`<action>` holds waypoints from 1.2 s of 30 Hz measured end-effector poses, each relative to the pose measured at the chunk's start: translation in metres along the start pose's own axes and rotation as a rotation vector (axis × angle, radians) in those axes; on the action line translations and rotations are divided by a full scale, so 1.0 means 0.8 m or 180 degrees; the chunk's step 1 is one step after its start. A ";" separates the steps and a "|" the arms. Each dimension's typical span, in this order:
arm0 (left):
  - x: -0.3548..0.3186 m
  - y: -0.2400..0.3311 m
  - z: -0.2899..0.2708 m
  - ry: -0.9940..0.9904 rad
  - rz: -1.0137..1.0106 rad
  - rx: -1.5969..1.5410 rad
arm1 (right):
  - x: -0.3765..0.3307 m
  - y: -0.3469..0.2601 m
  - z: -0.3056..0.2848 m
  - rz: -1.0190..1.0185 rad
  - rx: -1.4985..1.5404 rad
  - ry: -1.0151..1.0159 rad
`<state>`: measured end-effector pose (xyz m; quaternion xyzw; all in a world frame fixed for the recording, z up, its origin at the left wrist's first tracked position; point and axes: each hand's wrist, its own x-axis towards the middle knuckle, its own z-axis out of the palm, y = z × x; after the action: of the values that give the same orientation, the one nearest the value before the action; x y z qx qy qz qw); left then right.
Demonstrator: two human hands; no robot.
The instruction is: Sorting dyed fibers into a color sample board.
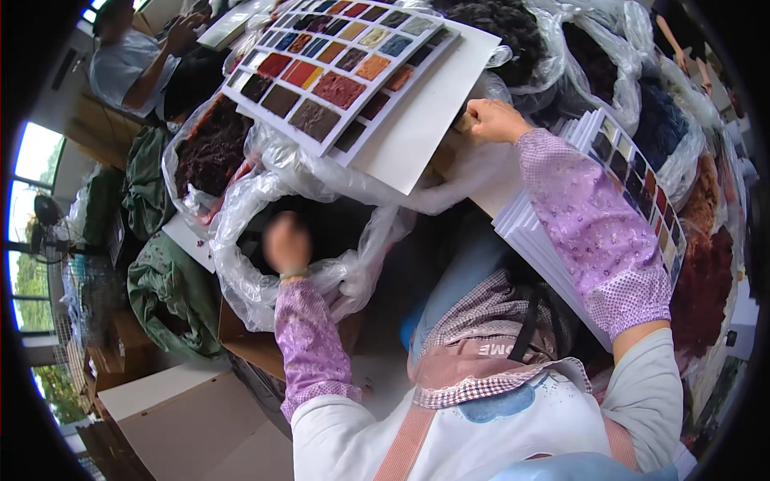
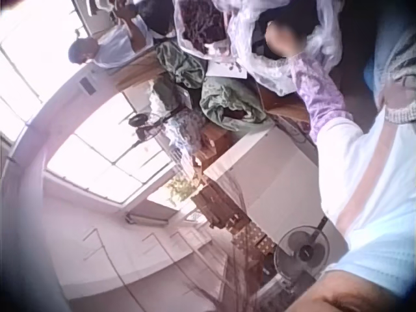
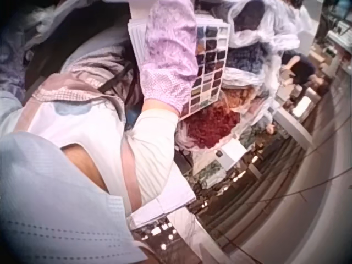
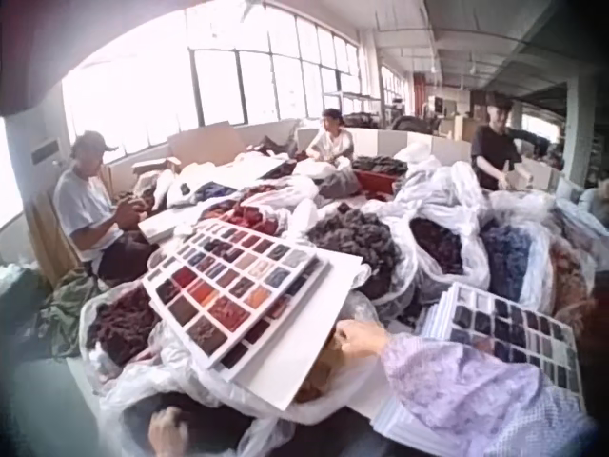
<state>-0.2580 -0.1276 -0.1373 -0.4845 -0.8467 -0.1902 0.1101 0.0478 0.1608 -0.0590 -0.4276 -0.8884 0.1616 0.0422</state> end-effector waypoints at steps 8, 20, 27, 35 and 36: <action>-0.004 0.103 -0.073 0.0465 -0.0536 -0.2275 | -0.107 0.118 -0.133 0.0207 0.0493 0.1277; 0.153 0.571 0.021 -0.1482 0.2287 -0.3043 | -0.224 0.316 -0.116 0.1800 0.2029 0.1869; 0.162 0.707 0.100 -0.2211 0.2808 -0.2157 | -0.210 0.323 -0.098 0.1995 0.2665 0.1518; 0.151 0.717 0.128 -0.2371 0.2630 -0.2065 | -0.211 0.310 -0.092 0.1749 0.1500 0.1675; 0.146 0.716 0.128 -0.1992 0.2948 -0.1883 | -0.211 0.308 -0.088 0.1608 0.0977 0.1716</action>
<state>0.1770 0.2696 -0.0633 -0.8434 -0.4530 -0.1981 -0.2104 0.3530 0.1911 -0.0613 -0.6484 -0.6779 0.1797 0.2962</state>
